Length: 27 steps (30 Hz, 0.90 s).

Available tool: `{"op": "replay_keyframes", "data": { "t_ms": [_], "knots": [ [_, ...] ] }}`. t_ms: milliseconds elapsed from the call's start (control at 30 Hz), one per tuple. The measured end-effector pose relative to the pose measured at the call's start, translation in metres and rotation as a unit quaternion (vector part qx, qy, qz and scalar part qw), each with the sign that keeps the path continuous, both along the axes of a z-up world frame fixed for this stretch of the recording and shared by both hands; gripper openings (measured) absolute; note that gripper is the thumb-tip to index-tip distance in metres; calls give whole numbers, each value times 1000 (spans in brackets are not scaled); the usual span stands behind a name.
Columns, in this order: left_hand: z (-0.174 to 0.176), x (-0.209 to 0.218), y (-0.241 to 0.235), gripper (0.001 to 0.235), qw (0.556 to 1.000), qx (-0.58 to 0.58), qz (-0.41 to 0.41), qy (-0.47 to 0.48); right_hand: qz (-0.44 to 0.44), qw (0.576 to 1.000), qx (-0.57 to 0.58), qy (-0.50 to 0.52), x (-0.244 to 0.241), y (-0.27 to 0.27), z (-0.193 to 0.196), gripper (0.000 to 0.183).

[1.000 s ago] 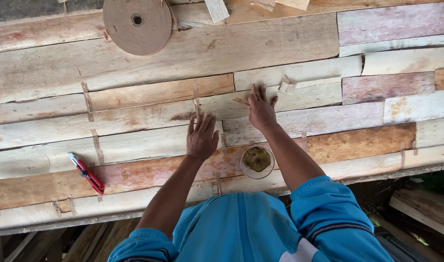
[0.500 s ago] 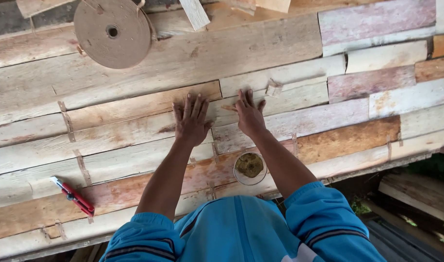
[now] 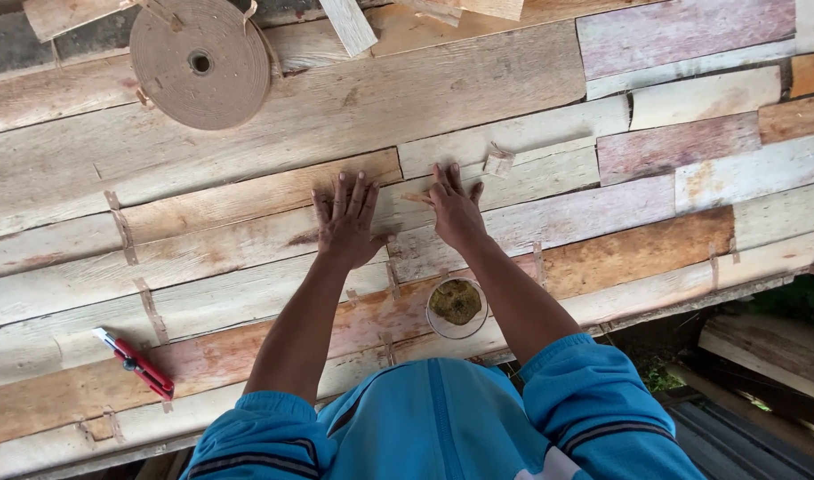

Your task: Applying adhesive to thin wood veneer strips and placing them onto a wooden panel to create a decorative surface.

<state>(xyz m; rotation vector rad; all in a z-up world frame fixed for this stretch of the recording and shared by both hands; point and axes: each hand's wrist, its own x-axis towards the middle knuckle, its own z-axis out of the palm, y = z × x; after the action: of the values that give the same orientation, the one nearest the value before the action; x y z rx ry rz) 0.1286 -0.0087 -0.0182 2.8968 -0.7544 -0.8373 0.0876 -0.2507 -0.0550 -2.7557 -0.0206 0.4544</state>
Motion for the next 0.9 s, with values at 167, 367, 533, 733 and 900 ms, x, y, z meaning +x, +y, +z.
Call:
{"op": "replay_keyframes", "data": {
  "t_ms": [167, 367, 533, 733, 900],
  "knots": [
    [-5, -3, 3, 106, 1000, -25, 1, -8, 6, 1000, 11, 1, -2, -3, 3, 14],
    [-10, 11, 22, 109, 994, -111, 4, 20, 20, 1000, -2, 1, 3, -6, 19, 12],
    [-58, 14, 70, 95, 947, -317, 40, -29, 61, 989, -68, -113, 8, -9, 23, 13],
    [-58, -6, 90, 77, 922, -313, 43, -223, 90, 976, -59, -187, 14, -5, 3, 14],
    [-54, -22, 77, 110, 946, -251, 88, -187, 112, 976, -20, -184, 11, 16, -3, 16]
  ]
}}
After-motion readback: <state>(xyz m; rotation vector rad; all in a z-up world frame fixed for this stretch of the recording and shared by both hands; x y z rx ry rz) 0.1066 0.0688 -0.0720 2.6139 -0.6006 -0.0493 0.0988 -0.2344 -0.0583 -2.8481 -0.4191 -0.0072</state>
